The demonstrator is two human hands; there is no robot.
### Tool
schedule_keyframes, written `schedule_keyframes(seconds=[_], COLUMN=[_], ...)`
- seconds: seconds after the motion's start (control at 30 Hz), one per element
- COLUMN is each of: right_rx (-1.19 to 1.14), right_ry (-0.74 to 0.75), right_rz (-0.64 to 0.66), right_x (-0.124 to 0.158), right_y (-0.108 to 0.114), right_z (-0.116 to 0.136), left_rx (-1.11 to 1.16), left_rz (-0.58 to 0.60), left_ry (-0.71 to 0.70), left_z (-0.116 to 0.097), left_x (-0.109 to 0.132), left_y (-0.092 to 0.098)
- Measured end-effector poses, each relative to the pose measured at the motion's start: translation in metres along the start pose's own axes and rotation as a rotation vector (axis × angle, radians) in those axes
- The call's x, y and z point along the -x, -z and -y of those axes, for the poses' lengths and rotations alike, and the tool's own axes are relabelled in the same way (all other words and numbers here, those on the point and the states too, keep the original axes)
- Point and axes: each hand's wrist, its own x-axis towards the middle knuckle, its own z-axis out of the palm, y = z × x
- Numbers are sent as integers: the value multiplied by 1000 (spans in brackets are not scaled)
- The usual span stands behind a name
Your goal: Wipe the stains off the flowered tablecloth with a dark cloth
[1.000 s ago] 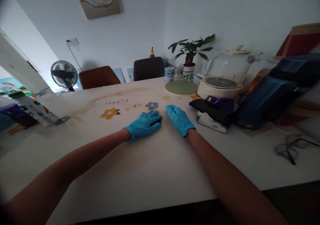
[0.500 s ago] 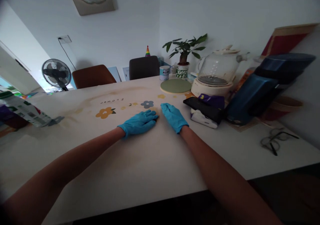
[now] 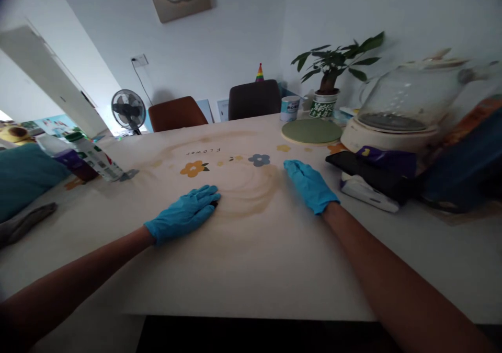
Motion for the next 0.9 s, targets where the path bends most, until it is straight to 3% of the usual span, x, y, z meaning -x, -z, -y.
schedule_keyframes(seconds=[0.3, 0.43, 0.63, 0.77, 0.9], right_rx=[22, 21, 18, 48, 157], right_ry=[-39, -68, -140, -195, -118], right_rz=[6, 6, 36, 46, 62], right_x=[-3, -4, -2, -4, -9], right_y=[4, 4, 6, 5, 2], right_z=[3, 5, 19, 13, -11], left_rx=[-64, -106, -131, -112, -86], left_rz=[-178, -323, -390, -428, -451], left_ry=[612, 872, 1054, 1016, 1004], left_z=[114, 154, 188, 197, 202], left_x=[80, 97, 68, 37, 23], left_y=[43, 59, 72, 74, 77])
